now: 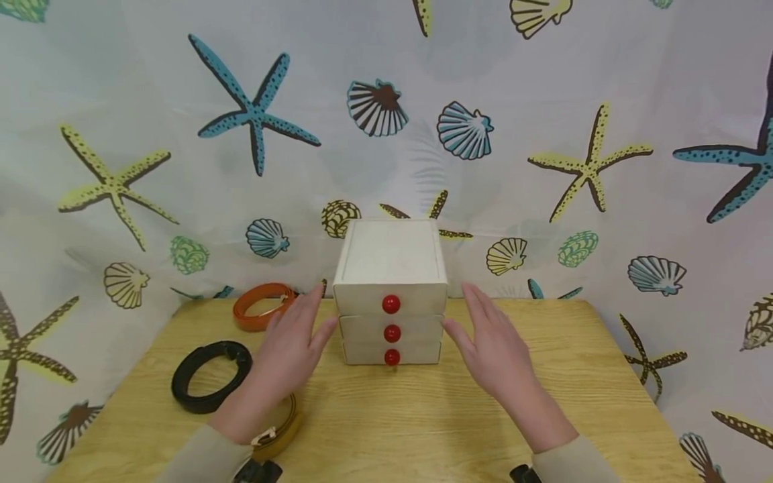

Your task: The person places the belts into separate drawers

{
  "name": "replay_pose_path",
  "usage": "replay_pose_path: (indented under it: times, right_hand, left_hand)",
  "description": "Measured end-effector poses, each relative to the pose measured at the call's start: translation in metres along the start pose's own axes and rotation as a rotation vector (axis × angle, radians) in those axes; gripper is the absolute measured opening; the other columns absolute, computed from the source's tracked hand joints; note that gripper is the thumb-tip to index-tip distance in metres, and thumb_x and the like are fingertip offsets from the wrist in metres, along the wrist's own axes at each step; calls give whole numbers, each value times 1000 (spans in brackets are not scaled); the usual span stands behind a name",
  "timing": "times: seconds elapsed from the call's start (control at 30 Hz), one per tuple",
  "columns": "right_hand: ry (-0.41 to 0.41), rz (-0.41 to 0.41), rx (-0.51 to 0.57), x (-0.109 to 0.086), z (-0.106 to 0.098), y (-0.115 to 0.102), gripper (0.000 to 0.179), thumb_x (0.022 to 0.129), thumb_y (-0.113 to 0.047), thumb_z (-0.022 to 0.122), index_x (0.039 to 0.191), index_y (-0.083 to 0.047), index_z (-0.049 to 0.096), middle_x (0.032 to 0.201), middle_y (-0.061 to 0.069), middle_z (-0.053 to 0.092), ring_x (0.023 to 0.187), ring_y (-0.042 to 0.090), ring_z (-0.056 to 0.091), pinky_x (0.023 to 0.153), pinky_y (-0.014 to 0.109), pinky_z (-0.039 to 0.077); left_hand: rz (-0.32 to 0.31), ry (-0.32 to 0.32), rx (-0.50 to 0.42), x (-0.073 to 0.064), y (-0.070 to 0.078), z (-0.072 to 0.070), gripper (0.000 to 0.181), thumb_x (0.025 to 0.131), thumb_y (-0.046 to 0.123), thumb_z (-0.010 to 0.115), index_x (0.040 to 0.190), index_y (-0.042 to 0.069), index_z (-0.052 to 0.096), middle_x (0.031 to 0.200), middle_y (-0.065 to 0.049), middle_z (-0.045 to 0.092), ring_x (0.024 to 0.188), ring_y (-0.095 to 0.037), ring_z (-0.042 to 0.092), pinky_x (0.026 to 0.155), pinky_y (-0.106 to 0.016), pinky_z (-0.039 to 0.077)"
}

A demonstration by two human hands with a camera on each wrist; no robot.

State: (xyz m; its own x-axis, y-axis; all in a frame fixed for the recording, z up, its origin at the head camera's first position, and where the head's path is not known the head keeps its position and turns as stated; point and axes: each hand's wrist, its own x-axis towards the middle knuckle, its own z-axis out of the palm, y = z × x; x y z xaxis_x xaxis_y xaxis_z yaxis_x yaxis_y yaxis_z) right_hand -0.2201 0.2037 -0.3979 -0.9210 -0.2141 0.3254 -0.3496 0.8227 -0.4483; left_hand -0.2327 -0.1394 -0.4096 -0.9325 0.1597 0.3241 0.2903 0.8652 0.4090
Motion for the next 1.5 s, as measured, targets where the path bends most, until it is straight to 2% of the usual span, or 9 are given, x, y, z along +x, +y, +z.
replay_pose_path:
  times: [0.13,0.5,0.67,0.87,1.0,1.2,1.5]
  right_hand:
    - [-19,30,85,7,0,-2,75,120,-50,44,176,-7,20,179,21,26,162,47,28,124,71,30]
    - [-66,72,284,29,1,-12,76,120,-54,36,177,-9,15,180,22,20,165,46,20,128,69,22]
    - [-81,109,363,39,-1,-16,78,120,-57,32,177,-8,13,180,23,18,164,46,23,127,70,23]
    - [-86,150,454,50,1,-18,79,119,-58,30,177,-7,12,180,24,19,163,46,27,127,70,23]
    - [-88,152,486,56,2,-18,81,119,-59,29,177,-5,11,179,25,21,163,46,27,128,68,22]
    - [-97,166,514,63,5,-19,79,120,-57,29,177,-5,10,181,21,17,167,43,15,131,65,16]
    - [-102,222,554,71,9,-16,82,118,-61,28,177,-6,11,182,18,18,168,40,13,132,62,14]
  left_hand:
    - [-15,-17,-49,5,4,-1,78,118,52,47,175,5,23,177,-18,32,163,-46,28,127,-76,12]
    - [-11,8,-131,18,14,-2,75,119,49,43,176,7,19,177,-16,32,163,-41,30,128,-73,15]
    - [-18,30,-183,23,17,-2,74,120,46,44,176,4,19,176,-18,33,162,-41,33,129,-69,20]
    - [-16,38,-221,29,20,-2,74,120,48,39,175,3,18,175,-20,34,159,-44,37,129,-64,26]
    - [-23,40,-234,31,23,-3,74,120,48,40,175,2,19,174,-23,36,158,-45,38,128,-66,26]
    - [-25,59,-240,34,24,-2,75,120,48,41,175,2,19,173,-22,38,156,-46,41,126,-65,31]
    - [-35,59,-266,37,25,0,77,119,52,38,176,4,19,175,-21,35,158,-44,38,127,-63,32]
